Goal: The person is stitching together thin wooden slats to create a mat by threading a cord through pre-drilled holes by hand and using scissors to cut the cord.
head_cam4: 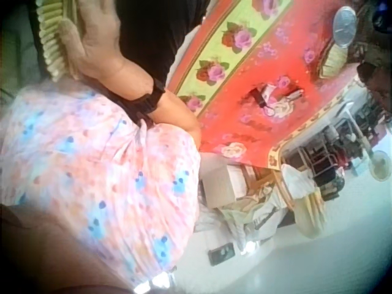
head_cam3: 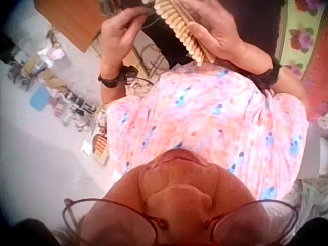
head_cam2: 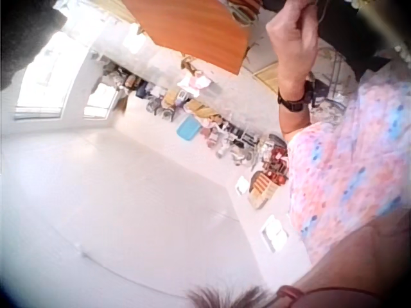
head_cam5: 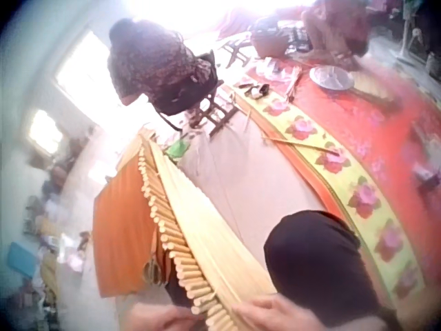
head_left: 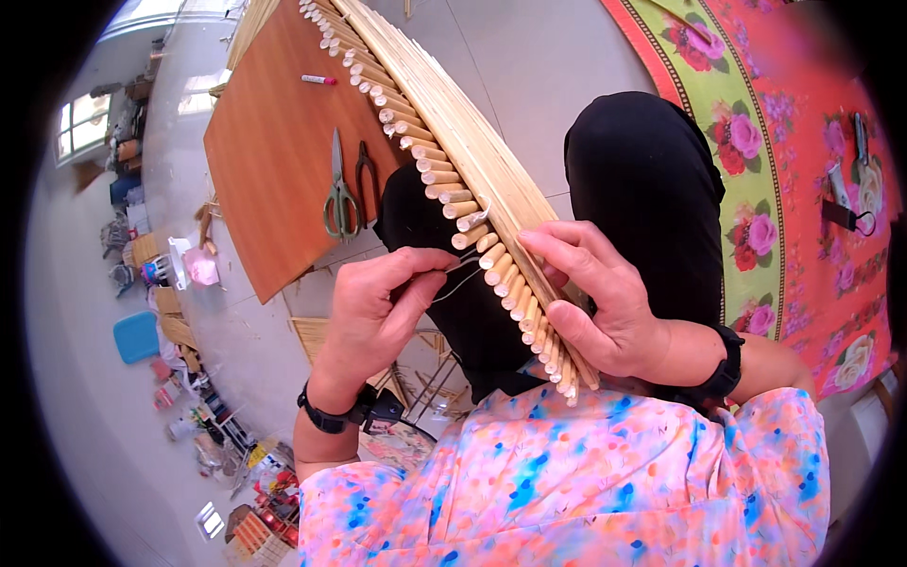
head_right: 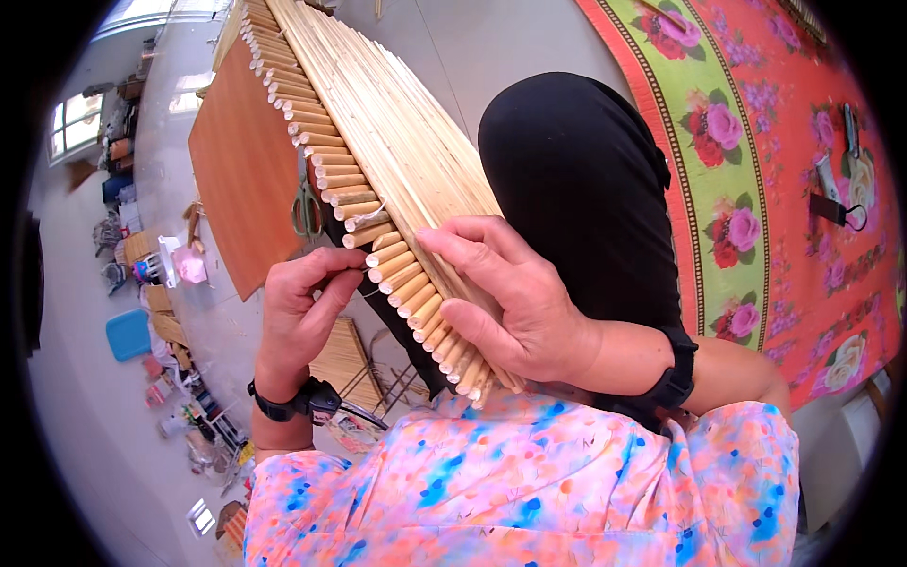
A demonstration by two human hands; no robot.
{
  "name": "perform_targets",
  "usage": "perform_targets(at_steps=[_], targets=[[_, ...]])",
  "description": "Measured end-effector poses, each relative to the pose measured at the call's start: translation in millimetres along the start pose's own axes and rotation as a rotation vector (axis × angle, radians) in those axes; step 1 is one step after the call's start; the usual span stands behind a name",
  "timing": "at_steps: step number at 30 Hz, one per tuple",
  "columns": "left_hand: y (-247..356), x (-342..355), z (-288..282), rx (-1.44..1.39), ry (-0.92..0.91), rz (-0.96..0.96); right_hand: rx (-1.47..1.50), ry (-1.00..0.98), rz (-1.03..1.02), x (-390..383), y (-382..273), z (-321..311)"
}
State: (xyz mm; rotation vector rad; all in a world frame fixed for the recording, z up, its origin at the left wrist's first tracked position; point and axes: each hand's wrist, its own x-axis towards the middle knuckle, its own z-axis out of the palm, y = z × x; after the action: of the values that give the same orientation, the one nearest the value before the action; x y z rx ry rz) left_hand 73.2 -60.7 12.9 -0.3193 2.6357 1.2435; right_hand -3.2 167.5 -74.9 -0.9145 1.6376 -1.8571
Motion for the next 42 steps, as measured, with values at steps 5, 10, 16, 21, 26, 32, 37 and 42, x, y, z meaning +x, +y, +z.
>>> perform_targets(at_steps=[5, 10, 16, 21, 26, 32, 37, 42], targets=[[-1.6, 2.2, 2.4, 0.011, 0.007, 0.027, 0.011, 0.032, -0.014, 4.0, -0.4, 0.8], [-5.3, -0.2, 7.8, 0.019, 0.057, 0.035, 0.140, 0.032, -0.019, 3.4, 4.5, 1.1], [-5.8, 0.7, 11.5, 0.022, 0.104, 0.095, 0.146, -0.005, -0.014, 7.1, 6.6, -2.1], [-3.1, 6.2, 14.1, 0.028, 0.120, 0.152, 0.131, -0.003, -0.046, 10.1, 8.0, -2.1], [-4.5, 9.7, 15.4, 0.034, 0.115, 0.164, 0.128, 0.000, -0.040, 9.8, 8.0, -3.8], [-9.5, 13.4, 21.5, -0.026, 0.144, 0.188, 0.136, 0.001, -0.031, 7.9, 9.4, -3.5], [0.7, 16.5, 20.7, 0.044, 0.140, 0.145, 0.109, 0.003, -0.021, 9.0, 6.5, -6.7], [6.5, 24.8, 30.4, 0.059, 0.151, 0.102, 0.127, 0.009, -0.056, 8.5, 8.6, -3.0]])
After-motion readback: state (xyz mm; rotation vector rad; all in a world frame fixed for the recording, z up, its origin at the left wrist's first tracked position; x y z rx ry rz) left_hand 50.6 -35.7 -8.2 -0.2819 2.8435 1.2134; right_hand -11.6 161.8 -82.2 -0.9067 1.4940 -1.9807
